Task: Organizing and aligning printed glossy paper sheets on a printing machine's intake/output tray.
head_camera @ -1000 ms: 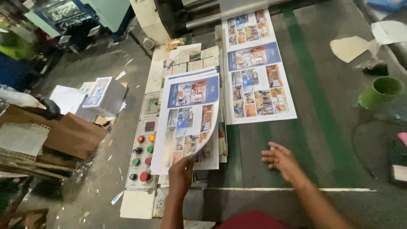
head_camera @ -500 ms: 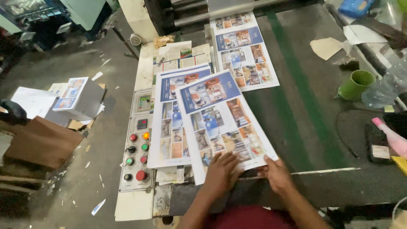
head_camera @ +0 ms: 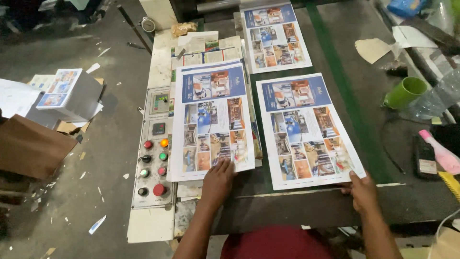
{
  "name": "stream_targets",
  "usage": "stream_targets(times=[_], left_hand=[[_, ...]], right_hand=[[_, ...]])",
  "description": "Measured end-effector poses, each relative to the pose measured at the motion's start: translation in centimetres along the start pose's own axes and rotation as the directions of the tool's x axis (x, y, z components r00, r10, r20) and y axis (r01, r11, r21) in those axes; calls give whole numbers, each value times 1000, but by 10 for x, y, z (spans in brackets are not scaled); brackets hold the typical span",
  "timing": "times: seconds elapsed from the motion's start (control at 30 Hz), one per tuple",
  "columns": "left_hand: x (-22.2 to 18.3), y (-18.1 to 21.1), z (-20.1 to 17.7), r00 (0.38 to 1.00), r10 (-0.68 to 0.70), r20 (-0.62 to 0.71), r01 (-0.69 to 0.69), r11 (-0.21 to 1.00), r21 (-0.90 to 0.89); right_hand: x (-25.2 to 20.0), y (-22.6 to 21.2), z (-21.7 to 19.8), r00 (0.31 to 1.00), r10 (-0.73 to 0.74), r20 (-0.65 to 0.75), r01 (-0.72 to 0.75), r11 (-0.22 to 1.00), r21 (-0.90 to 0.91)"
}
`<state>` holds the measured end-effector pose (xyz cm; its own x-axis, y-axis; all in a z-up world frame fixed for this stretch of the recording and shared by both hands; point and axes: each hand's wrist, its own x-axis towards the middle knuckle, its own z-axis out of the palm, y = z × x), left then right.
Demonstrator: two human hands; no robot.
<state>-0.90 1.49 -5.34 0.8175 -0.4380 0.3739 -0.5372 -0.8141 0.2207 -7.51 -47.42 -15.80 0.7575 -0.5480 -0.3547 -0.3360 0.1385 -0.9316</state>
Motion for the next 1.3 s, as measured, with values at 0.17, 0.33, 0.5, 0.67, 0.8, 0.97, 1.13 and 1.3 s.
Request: stream_targets(times=[0.17,0.33,0.5,0.67,0.8,0.97,1.13,1.3], left_hand=[[7,5,-18,987,-146,-69,141,987,-77],[12,11,-28,963,-264,48,266,963,-52],[10,33,-55,977,-209,-29,199,958,-206],[12,64,-64,891,-267,-366,203,958,-204],[23,117,-59,932,-61,-357,-50,955,-294],[23,163,-8,980,127,-153,-171,933,-317],[22,142,0,982,186,-13,-182,940,-289],[9,57,13,990,-136,-44,133,989,-59]], right_hand=[[44,-8,50,990,50,132,-52,999,9],[112,-25,93,984,22,175,-29,999,40],[115,-53,114,948,25,317,-85,981,174],[34,-20,105,903,122,413,-174,981,90],[-65,-38,123,756,261,600,-245,963,-110],[-85,21,117,497,81,864,-260,964,60],[-65,20,80,804,128,580,-337,902,269],[-38,32,14,944,-53,325,-59,944,326]])
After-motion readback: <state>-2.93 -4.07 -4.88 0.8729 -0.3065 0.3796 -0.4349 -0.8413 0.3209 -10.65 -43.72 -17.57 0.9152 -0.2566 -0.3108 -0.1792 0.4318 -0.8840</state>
